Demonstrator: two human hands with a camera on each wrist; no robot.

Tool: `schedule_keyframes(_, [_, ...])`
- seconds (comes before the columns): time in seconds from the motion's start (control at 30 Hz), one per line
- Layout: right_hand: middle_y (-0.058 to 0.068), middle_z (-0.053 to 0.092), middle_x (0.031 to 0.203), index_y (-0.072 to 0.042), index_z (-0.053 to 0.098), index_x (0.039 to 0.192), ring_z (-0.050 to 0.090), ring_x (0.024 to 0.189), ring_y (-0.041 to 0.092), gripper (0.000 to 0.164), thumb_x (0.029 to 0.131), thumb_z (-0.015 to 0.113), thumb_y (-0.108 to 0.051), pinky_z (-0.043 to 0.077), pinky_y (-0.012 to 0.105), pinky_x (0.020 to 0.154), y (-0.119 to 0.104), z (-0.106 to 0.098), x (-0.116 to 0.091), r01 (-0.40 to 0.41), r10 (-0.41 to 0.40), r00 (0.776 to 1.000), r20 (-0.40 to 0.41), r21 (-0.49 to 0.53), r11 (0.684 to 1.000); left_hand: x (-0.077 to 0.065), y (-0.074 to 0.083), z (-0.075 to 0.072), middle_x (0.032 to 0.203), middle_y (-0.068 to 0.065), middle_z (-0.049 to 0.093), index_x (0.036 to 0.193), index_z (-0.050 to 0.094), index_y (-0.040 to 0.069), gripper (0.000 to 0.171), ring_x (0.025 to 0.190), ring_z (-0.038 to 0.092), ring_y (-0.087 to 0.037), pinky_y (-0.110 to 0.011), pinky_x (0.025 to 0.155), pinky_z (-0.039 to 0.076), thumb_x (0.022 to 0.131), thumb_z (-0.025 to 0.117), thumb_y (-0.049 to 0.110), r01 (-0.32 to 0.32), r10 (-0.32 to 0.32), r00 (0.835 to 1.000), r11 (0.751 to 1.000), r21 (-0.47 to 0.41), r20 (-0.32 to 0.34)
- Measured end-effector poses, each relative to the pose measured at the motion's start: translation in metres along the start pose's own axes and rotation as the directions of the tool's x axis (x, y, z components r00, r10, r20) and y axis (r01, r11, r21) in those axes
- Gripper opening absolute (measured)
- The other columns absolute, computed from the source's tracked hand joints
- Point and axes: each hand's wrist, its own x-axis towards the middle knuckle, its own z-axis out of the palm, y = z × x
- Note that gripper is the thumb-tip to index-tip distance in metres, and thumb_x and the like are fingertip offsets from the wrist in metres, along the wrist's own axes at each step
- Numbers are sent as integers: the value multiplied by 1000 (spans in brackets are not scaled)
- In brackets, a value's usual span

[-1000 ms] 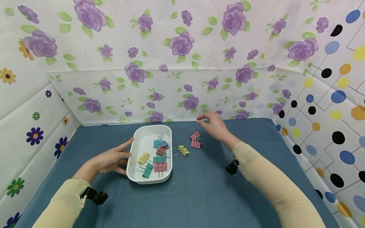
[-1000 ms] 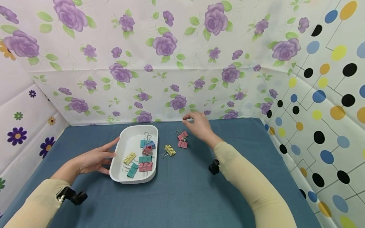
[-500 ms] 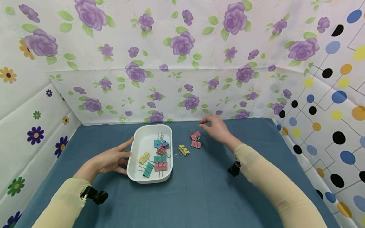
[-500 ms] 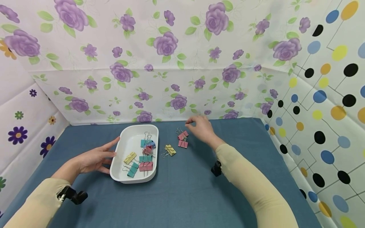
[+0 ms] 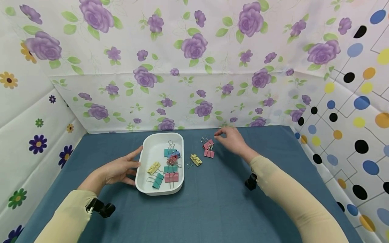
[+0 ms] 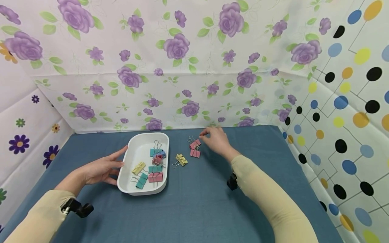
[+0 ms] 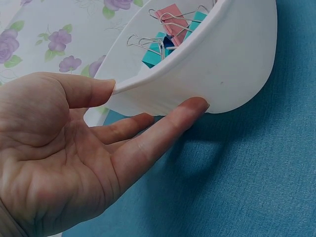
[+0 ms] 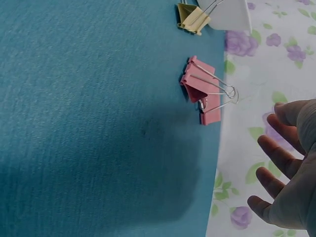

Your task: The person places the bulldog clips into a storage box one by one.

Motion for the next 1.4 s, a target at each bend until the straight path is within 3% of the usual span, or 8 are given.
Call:
schedule_keyframes(0.23, [-3,58,115,-23,70,104,41,118,26,21,91,59,-37,37,49,93,3,3,-2,-25,25,1000,13,-11,1000,-1,1,0,151,-19,11,143,4,54,74,116,48,-40,-56,78,48,95,54,28,-3,3,1000,1000,-1,9])
schedule_keyframes(0.43, [-3,58,115,-25,69,103,40,119,28,21,91,59,-39,37,49,92,7,5,-4,-35,35,999,26,-19,999,-2,1,1,150,-21,13,143,3,54,69,116,48,-40,-56,77,48,99,47,23,-2,2,1000,1000,-1,8])
schedule_keyframes(1.1, [-3,58,109,-25,71,96,44,109,25,19,89,61,-39,37,47,92,9,16,-8,-60,63,996,60,-43,997,-2,-1,1,151,-20,11,143,4,53,67,116,48,-40,-56,77,49,100,44,21,-9,9,1000,1000,4,-4])
schedule_keyframes(1.4, [-4,60,104,-27,71,95,47,99,23,16,90,61,-38,41,44,83,11,23,-3,-67,74,994,86,-84,994,-2,0,1,151,-20,12,143,5,53,76,116,48,-40,-56,77,49,93,56,29,-9,9,1000,1000,0,-3])
